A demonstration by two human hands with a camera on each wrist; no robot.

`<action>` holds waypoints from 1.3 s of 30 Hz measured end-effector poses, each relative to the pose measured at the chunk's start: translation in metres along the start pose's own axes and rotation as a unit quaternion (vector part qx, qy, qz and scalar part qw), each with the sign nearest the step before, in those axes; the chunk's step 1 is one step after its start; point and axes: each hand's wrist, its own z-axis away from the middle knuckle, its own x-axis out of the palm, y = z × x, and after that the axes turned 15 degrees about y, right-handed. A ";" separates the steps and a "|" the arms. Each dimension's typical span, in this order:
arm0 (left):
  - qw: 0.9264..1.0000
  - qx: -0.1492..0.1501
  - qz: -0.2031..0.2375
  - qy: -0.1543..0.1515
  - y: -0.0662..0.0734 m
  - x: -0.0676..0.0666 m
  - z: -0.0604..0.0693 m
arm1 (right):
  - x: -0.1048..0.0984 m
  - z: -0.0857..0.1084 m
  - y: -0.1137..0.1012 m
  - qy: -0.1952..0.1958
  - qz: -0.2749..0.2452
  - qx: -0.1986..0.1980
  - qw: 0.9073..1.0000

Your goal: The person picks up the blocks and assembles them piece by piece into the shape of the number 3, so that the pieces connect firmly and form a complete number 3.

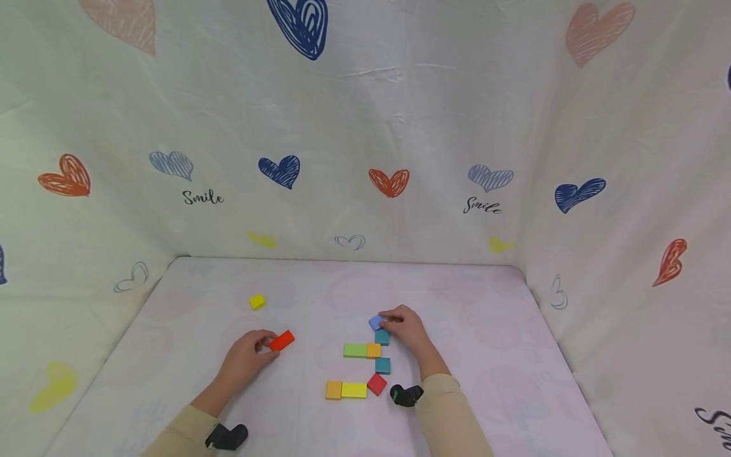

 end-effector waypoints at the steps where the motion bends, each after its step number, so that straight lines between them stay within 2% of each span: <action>1: 1.000 -0.003 0.001 -0.002 0.002 -0.001 0.000 | 0.000 0.000 0.000 0.000 0.000 0.000 1.000; 7: 1.000 -0.009 -0.004 -0.015 0.008 -0.002 -0.003 | 0.000 0.000 0.001 0.002 -0.001 -0.004 1.000; 11: 1.000 0.000 -0.001 -0.018 0.010 0.002 -0.003 | 0.001 -0.001 0.001 0.002 0.004 0.000 1.000; 19: 0.998 0.055 0.000 -0.010 0.021 0.014 -0.010 | 0.000 0.000 0.001 0.004 -0.008 -0.001 1.000; 25: 0.996 0.084 -0.005 -0.008 0.037 0.025 -0.014 | 0.001 -0.001 0.002 0.003 -0.011 0.004 1.000; 32: 0.996 0.090 0.001 -0.023 0.053 0.038 -0.021 | 0.001 -0.001 0.001 0.001 -0.006 0.002 1.000; 39: 0.993 0.114 -0.005 -0.027 0.078 0.051 -0.027 | 0.000 -0.002 0.002 0.002 -0.006 0.001 1.000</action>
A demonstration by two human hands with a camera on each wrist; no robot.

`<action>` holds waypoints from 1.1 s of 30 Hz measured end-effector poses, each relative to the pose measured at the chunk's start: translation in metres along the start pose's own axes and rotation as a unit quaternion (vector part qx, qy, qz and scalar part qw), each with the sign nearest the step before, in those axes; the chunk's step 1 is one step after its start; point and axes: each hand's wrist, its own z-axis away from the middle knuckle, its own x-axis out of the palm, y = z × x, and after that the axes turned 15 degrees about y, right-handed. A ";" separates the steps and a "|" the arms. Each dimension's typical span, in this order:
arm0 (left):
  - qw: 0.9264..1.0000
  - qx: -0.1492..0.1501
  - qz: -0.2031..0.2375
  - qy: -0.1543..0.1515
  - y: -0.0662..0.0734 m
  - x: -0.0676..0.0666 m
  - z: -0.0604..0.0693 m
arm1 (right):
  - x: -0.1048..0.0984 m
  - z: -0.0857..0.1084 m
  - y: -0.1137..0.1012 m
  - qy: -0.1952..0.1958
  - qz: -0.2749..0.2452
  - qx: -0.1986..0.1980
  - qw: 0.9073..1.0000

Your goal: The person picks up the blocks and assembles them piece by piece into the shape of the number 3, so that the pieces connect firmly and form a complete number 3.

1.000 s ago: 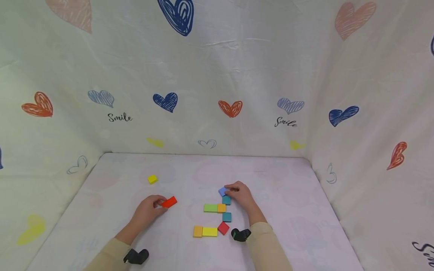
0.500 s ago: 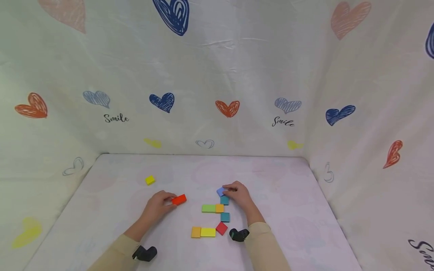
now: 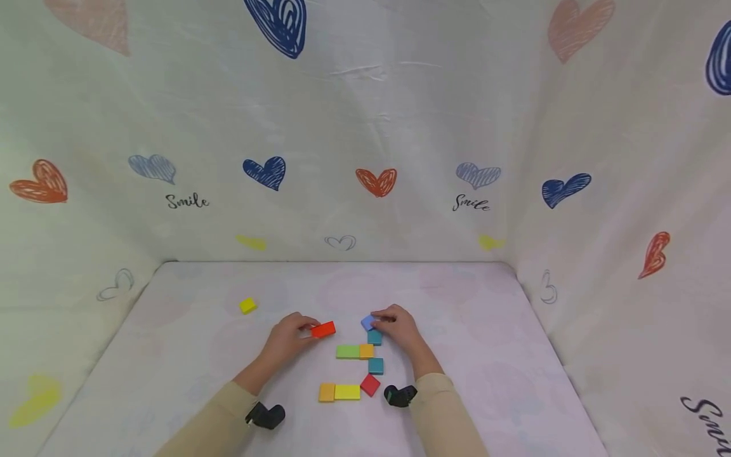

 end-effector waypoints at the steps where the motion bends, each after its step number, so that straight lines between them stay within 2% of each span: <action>1: 1.000 0.001 0.000 -0.002 0.003 0.002 -0.001 | 0.000 0.000 0.000 0.000 0.000 -0.001 1.000; 6: 1.000 0.008 -0.003 -0.014 0.017 0.010 -0.007 | 0.000 0.001 0.001 -0.007 0.005 -0.004 1.000; 11: 1.000 0.012 -0.004 -0.024 0.024 0.014 -0.010 | 0.000 0.002 0.000 -0.015 0.010 -0.012 1.000; 17: 1.000 0.014 -0.006 -0.027 0.026 0.022 -0.015 | -0.001 0.004 -0.004 -0.039 0.005 -0.005 0.999; 24: 1.000 0.013 -0.004 -0.020 0.029 0.032 -0.025 | -0.004 0.002 0.000 -0.062 0.038 -0.018 0.997; 33: 0.999 0.009 -0.003 -0.047 0.030 0.038 -0.036 | -0.004 0.002 -0.002 -0.082 0.061 -0.020 0.995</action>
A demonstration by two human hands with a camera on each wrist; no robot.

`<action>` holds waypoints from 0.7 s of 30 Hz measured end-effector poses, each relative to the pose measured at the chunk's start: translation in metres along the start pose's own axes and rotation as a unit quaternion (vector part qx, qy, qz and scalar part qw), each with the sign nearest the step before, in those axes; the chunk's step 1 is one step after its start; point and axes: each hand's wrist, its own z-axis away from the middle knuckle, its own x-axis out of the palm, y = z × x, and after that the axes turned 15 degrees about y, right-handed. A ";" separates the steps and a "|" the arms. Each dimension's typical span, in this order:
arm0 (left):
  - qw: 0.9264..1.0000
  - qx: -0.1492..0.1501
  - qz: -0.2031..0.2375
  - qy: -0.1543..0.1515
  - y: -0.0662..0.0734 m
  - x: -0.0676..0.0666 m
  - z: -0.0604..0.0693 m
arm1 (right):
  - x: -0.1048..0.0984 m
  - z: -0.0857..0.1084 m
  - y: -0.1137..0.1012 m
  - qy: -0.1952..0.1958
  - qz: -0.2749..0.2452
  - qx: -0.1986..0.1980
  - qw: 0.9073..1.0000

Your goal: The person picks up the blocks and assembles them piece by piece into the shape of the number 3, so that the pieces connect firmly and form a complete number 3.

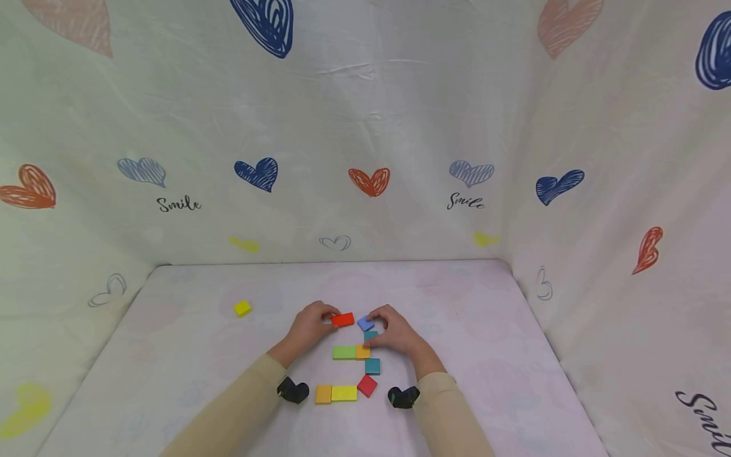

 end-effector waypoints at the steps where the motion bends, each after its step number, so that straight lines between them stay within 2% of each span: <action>1: 1.000 0.000 0.004 -0.005 0.000 0.001 -0.001 | 0.000 0.000 0.000 0.000 0.002 0.002 1.000; 7: 0.999 -0.011 0.031 -0.027 -0.005 0.004 -0.010 | -0.001 0.000 -0.003 -0.005 0.001 0.007 1.000; 12: 0.998 -0.027 0.048 -0.039 -0.008 0.007 -0.011 | 0.000 -0.001 -0.003 -0.011 0.001 0.002 1.000; 21: 0.992 -0.042 0.112 -0.035 -0.020 0.009 -0.009 | -0.002 0.000 -0.003 -0.007 -0.001 -0.001 1.000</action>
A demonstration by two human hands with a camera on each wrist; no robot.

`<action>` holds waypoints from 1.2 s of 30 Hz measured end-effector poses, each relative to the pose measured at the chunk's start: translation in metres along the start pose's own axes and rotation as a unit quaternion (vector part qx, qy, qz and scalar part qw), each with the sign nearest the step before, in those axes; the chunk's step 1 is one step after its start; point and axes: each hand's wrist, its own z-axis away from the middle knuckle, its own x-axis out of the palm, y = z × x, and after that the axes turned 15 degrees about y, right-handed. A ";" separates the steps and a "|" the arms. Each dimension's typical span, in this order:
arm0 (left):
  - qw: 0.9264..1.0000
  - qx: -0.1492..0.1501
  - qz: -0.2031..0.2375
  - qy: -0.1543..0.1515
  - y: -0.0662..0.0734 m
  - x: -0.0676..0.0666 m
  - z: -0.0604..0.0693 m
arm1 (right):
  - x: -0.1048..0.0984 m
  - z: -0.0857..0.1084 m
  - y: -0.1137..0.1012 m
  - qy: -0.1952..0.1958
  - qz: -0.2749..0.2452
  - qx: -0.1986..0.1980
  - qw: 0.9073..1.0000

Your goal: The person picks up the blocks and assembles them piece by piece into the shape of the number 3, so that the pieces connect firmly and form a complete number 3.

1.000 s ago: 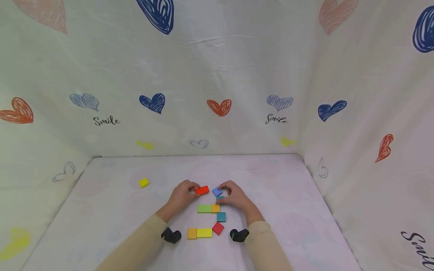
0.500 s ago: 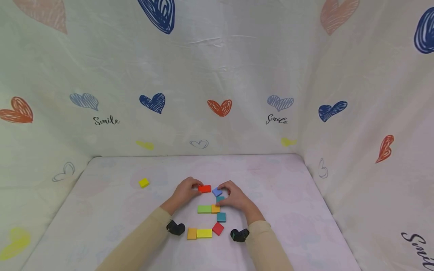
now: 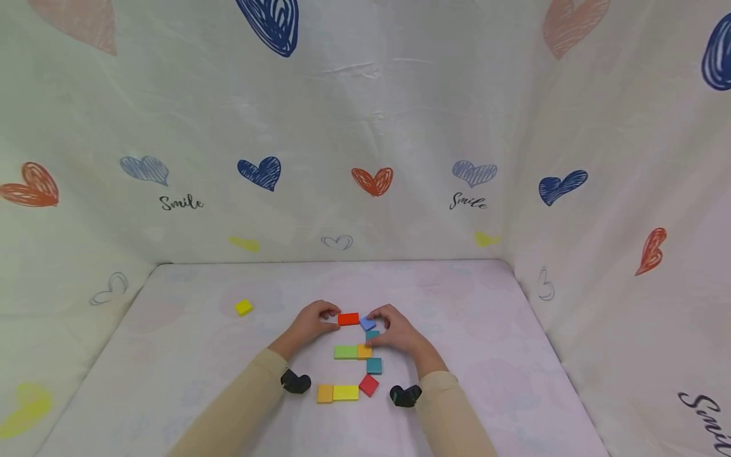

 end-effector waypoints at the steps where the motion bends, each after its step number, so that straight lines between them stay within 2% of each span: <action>1: 1.000 -0.001 0.003 0.001 -0.002 0.000 0.000 | 0.000 0.000 0.000 0.000 0.000 0.001 1.000; 10: 0.999 -0.001 0.030 0.017 -0.004 -0.002 0.001 | 0.001 -0.001 0.002 0.005 -0.007 0.010 1.000; 14: 0.999 -0.006 0.026 0.026 -0.005 0.001 0.002 | 0.001 -0.001 0.002 0.007 -0.009 0.010 1.000; 21: 0.999 0.005 0.026 0.040 -0.006 0.004 0.001 | 0.001 0.000 0.001 0.010 -0.008 0.009 1.000; 36: 0.999 -0.019 0.028 0.042 -0.003 0.006 0.001 | 0.001 -0.001 0.002 0.013 -0.018 0.014 1.000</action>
